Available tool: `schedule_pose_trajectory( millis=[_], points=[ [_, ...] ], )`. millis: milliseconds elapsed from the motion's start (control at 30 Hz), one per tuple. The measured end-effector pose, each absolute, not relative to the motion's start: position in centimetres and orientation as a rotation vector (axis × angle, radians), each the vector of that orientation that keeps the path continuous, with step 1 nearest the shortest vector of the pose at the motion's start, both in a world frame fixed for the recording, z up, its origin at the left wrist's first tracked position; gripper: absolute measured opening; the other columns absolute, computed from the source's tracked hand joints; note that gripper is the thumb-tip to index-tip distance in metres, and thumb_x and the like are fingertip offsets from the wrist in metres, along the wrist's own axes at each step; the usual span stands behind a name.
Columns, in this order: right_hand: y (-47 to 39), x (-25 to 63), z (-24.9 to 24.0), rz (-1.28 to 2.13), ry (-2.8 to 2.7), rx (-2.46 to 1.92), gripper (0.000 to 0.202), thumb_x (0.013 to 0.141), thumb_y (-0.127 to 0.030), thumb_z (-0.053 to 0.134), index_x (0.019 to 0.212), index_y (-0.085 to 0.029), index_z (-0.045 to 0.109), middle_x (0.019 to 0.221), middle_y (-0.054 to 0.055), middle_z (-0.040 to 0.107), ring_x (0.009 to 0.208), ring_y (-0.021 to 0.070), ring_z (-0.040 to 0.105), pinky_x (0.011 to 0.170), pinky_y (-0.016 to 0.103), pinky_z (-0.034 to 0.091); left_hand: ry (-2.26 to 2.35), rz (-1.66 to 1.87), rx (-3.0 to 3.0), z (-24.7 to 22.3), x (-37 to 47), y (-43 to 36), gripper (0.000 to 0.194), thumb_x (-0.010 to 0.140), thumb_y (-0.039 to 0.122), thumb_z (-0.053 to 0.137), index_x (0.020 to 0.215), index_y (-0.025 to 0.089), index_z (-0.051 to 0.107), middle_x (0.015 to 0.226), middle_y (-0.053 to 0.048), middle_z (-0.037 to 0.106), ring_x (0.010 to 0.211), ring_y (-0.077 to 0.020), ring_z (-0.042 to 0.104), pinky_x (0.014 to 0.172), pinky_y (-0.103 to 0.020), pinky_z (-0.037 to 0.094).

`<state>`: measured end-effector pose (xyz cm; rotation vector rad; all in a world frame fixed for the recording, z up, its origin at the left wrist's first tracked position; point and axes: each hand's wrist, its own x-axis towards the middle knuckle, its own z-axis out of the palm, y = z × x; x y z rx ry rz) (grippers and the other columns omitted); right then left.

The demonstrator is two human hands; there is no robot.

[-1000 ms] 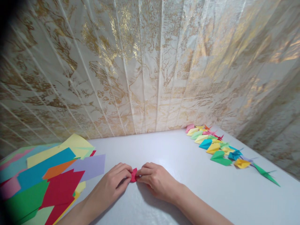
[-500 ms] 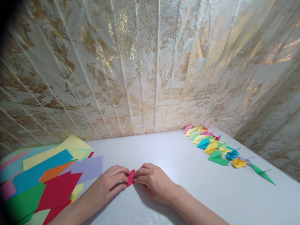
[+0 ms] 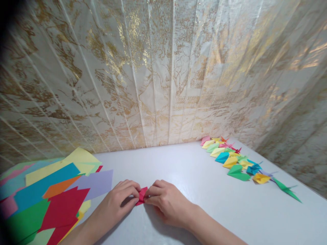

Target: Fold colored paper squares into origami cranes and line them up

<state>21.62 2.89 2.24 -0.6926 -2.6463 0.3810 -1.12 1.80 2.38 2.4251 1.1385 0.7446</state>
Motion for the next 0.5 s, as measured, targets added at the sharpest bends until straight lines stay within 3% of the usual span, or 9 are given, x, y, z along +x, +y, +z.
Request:
schedule_pose_trajectory(
  millis=[333, 500],
  points=[
    [3.06, 22.16, 2.22, 0.407, -2.677, -0.634, 0.041, 0.087, -0.003, 0.052, 0.124, -0.016, 0.064, 0.111, 0.009, 0.072, 0.099, 0.0218, 0.061, 0.09, 0.034, 0.048, 1.201, 0.811, 2.283, 1.63, -0.21, 2.55, 0.022, 0.083, 0.002, 0.054, 0.073, 0.022, 0.052, 0.086, 0.0, 0.064, 0.085, -0.018, 0.06, 0.078, -0.03, 0.047],
    [2.93, 21.97, 2.2, 0.384, -2.686, -0.648, 0.036, 0.088, -0.003, 0.053, 0.119, -0.015, 0.066, 0.108, 0.009, 0.072, 0.097, 0.021, 0.061, 0.087, 0.032, 0.049, 1.208, 0.819, 2.286, 1.43, -0.11, 2.57, 0.022, 0.084, 0.003, 0.052, 0.072, 0.022, 0.048, 0.084, 0.0, 0.061, 0.082, -0.0182, 0.058, 0.076, -0.031, 0.046]
  ],
)
